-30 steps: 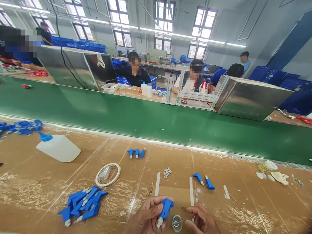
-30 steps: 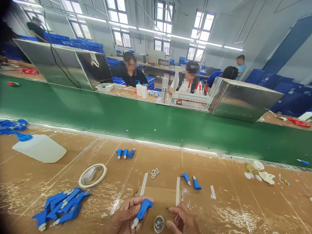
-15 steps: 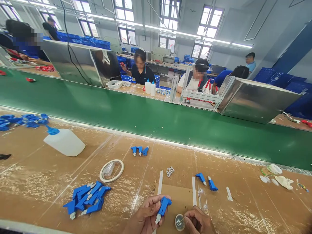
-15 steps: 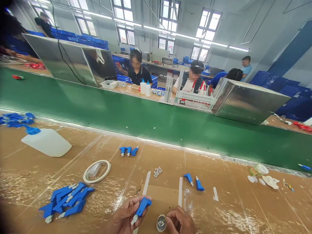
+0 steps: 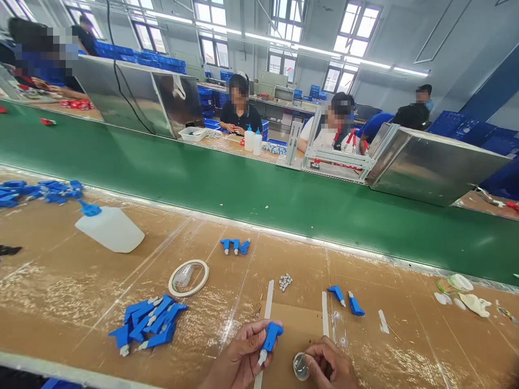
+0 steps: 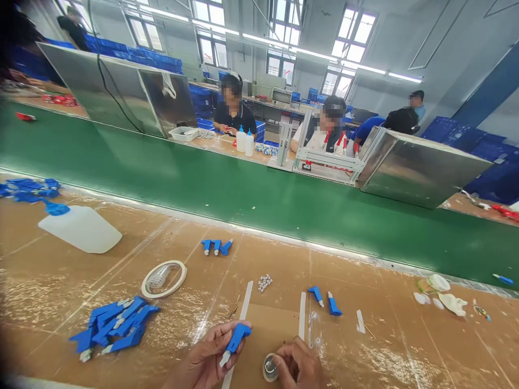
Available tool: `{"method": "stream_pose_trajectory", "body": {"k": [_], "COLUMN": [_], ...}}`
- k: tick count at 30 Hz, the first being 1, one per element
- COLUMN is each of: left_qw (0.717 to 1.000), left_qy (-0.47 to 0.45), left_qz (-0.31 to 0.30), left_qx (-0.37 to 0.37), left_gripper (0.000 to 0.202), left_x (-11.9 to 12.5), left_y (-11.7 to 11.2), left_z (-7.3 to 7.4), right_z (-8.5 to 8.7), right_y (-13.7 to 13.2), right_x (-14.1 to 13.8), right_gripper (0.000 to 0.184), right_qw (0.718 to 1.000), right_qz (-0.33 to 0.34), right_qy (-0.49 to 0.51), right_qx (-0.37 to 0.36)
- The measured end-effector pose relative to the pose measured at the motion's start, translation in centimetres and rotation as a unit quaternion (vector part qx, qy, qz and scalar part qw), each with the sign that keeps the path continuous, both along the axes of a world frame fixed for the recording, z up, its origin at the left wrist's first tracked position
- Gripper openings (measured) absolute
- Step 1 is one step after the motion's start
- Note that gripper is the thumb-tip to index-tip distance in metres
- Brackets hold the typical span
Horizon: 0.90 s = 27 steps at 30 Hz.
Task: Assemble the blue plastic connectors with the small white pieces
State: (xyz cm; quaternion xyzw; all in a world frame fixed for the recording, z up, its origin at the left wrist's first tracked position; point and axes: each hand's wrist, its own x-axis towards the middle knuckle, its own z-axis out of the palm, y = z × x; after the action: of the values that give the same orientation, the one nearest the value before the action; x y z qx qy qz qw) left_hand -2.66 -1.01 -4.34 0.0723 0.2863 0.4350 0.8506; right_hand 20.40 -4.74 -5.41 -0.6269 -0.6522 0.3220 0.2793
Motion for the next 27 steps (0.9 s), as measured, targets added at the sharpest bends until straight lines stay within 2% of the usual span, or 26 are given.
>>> {"method": "stream_pose_trajectory", "body": {"k": [5, 10, 20, 27], "left_qw": [1.000, 1.000, 0.999, 0.999], "left_qy": [-0.008, -0.003, -0.017, -0.019], "left_qz": [0.000, 0.015, 0.024, 0.032], "left_qx": [-0.004, -0.026, -0.026, -0.035], "left_gripper": [0.039, 0.039, 0.032, 0.030], "left_x": [-0.1, -0.1, -0.1, -0.2], "left_y": [0.0, -0.2, -0.2, -0.8], "left_z": [0.0, 0.2, -0.6, -1.0], "right_z": [0.0, 0.3, 0.2, 0.0], "right_y": [0.1, 0.3, 0.5, 0.7], "right_x": [-0.2, -0.8, -1.4, -1.6], "right_gripper": [0.045, 0.044, 0.032, 0.043], "right_qw": [1.000, 0.999, 0.999, 0.998], "right_qz": [-0.002, -0.041, -0.032, -0.039], "right_qy": [0.011, 0.018, -0.010, -0.034], "right_qx": [-0.010, 0.008, 0.015, 0.036]}}
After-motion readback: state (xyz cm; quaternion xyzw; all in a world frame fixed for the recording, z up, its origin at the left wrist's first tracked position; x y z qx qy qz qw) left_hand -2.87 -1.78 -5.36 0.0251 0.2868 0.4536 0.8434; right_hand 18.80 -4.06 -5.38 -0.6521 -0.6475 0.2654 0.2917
